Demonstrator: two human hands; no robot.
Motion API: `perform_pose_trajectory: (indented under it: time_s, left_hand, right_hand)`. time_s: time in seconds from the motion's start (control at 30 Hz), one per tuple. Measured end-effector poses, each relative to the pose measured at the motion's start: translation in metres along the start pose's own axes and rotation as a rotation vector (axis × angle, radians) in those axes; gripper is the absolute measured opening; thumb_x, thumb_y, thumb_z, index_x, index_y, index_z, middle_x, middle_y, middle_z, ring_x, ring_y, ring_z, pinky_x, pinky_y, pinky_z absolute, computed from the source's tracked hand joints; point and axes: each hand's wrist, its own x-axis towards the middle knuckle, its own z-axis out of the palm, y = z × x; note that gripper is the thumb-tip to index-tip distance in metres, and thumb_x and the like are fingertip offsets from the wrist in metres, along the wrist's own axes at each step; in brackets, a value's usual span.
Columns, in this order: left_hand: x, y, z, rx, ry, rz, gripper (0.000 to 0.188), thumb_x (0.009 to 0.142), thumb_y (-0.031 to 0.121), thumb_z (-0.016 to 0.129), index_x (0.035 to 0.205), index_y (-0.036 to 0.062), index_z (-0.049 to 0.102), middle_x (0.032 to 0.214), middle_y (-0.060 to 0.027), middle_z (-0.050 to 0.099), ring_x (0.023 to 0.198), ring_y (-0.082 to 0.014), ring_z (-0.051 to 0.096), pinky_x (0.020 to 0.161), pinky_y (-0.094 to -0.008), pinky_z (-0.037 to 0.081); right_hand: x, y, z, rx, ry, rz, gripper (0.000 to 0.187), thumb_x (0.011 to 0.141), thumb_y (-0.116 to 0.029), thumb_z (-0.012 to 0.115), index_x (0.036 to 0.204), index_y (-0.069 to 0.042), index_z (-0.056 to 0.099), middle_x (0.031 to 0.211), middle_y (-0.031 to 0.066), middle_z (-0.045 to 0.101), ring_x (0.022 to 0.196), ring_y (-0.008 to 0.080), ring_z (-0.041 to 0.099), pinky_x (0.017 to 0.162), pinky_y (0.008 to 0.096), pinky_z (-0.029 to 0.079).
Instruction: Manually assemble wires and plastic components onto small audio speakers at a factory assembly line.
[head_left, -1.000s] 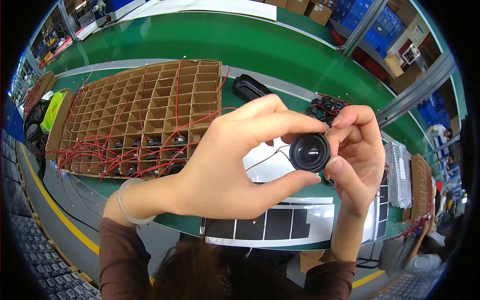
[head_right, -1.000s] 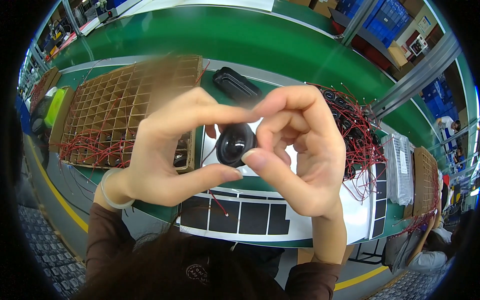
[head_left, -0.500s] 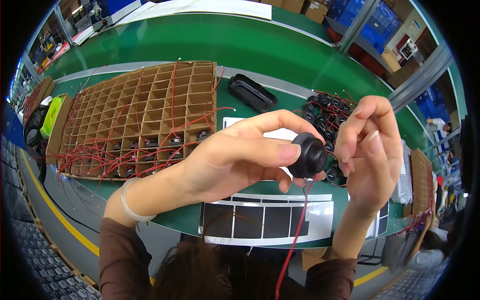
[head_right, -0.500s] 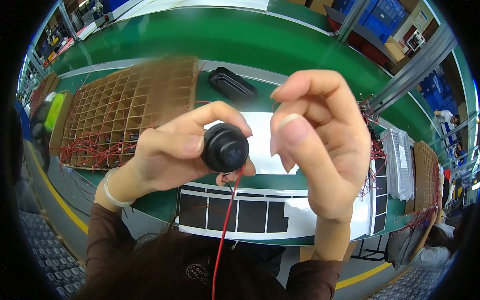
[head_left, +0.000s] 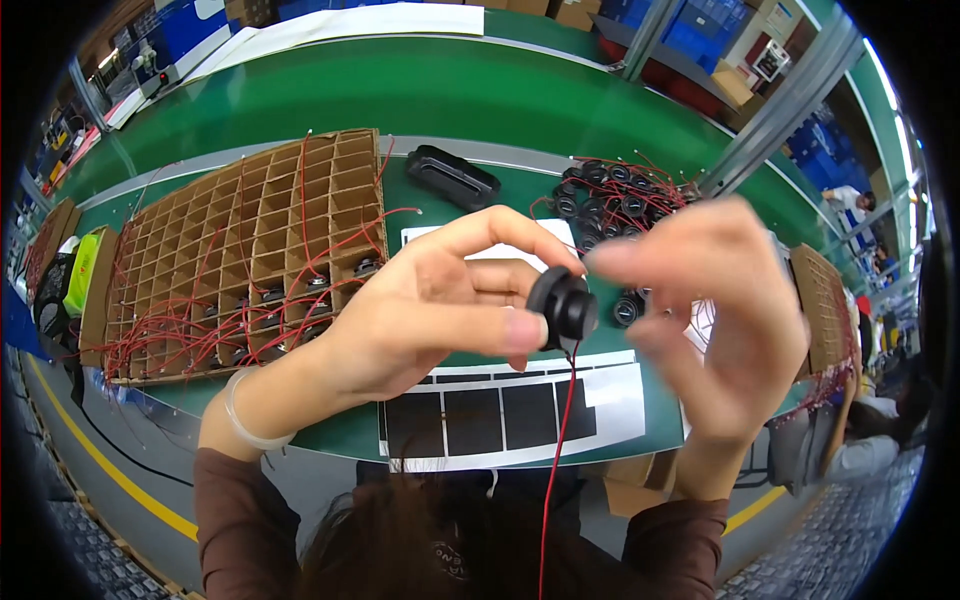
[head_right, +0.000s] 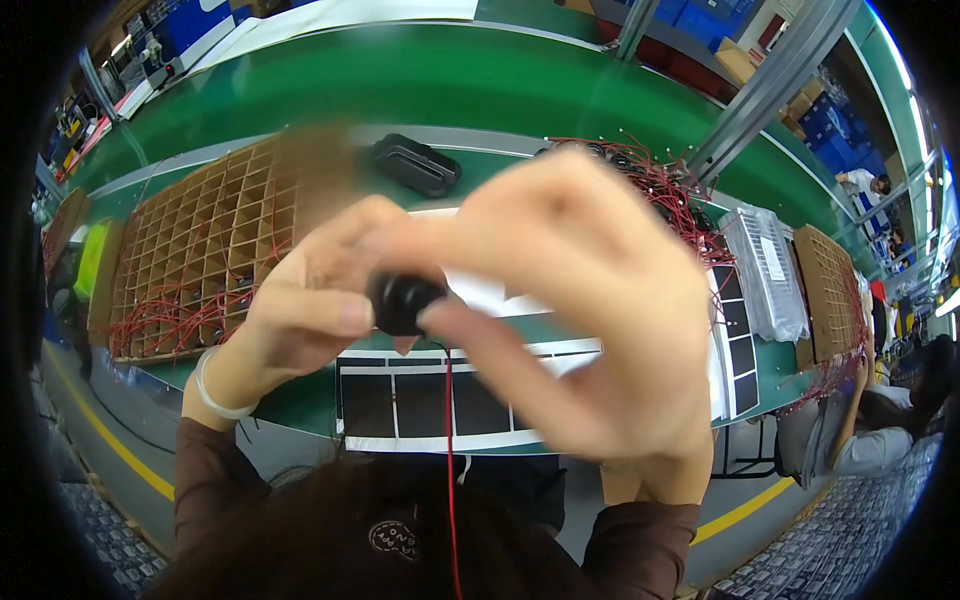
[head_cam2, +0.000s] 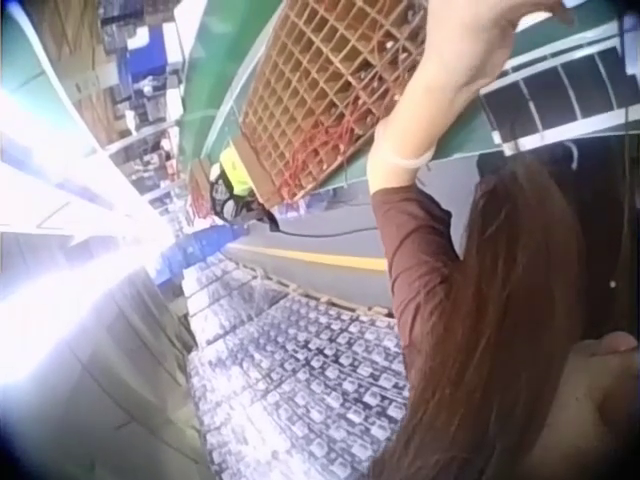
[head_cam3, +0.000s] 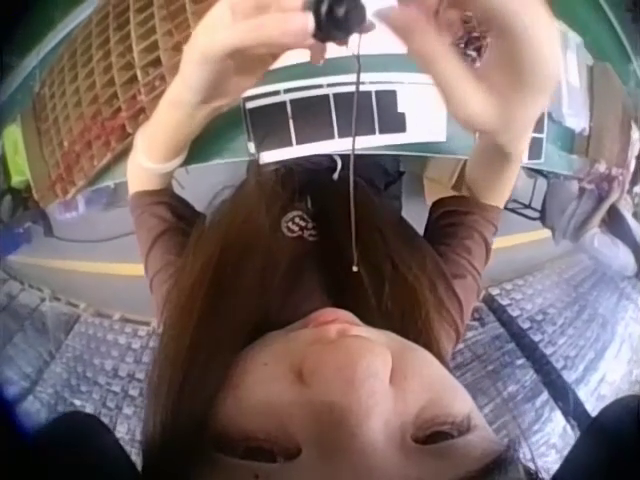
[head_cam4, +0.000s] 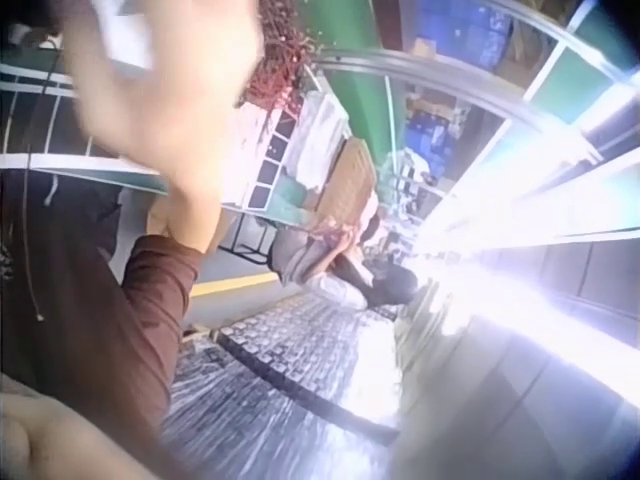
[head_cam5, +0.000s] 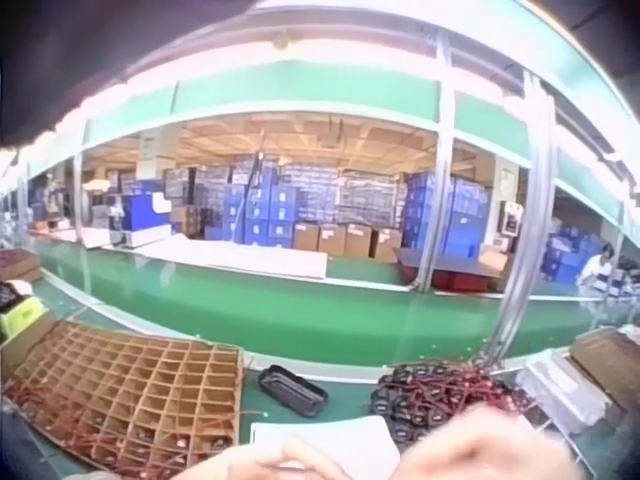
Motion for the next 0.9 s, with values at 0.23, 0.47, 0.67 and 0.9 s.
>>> perform_pose_trajectory:
  time_s: [0.23, 0.47, 0.67, 0.9]
  left_hand:
    - [-0.008, 0.003, 0.015, 0.407, 0.041, 0.134, 0.047, 0.055, -0.011, 0.06, 0.099, -0.0028, 0.044, 0.095, -0.0134, 0.049, 0.095, -0.0211, 0.049, 0.076, -0.029, 0.043]
    - [-0.014, 0.0, 0.019, 0.714, -0.085, 0.332, 0.042, 0.057, -0.004, 0.065, 0.095, -0.0067, 0.048, 0.093, -0.0158, 0.051, 0.085, -0.0219, 0.054, 0.075, -0.0308, 0.044]
    - [-0.013, -0.048, 0.026, 1.052, -0.479, 0.175, 0.029, 0.066, 0.01, 0.061, 0.092, 0.0013, 0.052, 0.088, -0.0117, 0.054, 0.081, -0.0263, 0.052, 0.068, -0.0311, 0.043]
    - [-0.014, -0.109, 0.013, 1.215, -0.515, 0.273, 0.029, 0.068, 0.013, 0.059, 0.094, 0.0036, 0.048, 0.095, -0.015, 0.05, 0.1, -0.0289, 0.045, 0.074, -0.033, 0.043]
  right_hand:
    - [-0.024, -0.025, 0.017, -0.23, 0.081, 0.033, 0.033, 0.054, 0.007, 0.051, 0.081, -0.008, 0.062, 0.072, 0.0044, 0.05, 0.062, 0.0149, 0.047, 0.049, 0.0214, 0.034]
    - [-0.043, -0.025, -0.001, -0.426, 0.157, 0.15, 0.033, 0.053, 0.01, 0.053, 0.083, -0.003, 0.06, 0.073, 0.0066, 0.053, 0.061, 0.0191, 0.05, 0.051, 0.0254, 0.041]
    - [-0.092, 0.005, 0.007, -0.336, 0.0, 0.519, 0.017, 0.062, 0.004, 0.057, 0.078, -0.003, 0.059, 0.069, 0.0067, 0.054, 0.058, 0.0182, 0.051, 0.05, 0.0244, 0.04]
    - [-0.148, 0.016, 0.021, -0.201, -0.236, 0.812, 0.012, 0.065, -0.003, 0.06, 0.077, -0.004, 0.06, 0.071, 0.0064, 0.056, 0.056, 0.0123, 0.053, 0.043, 0.0212, 0.038]
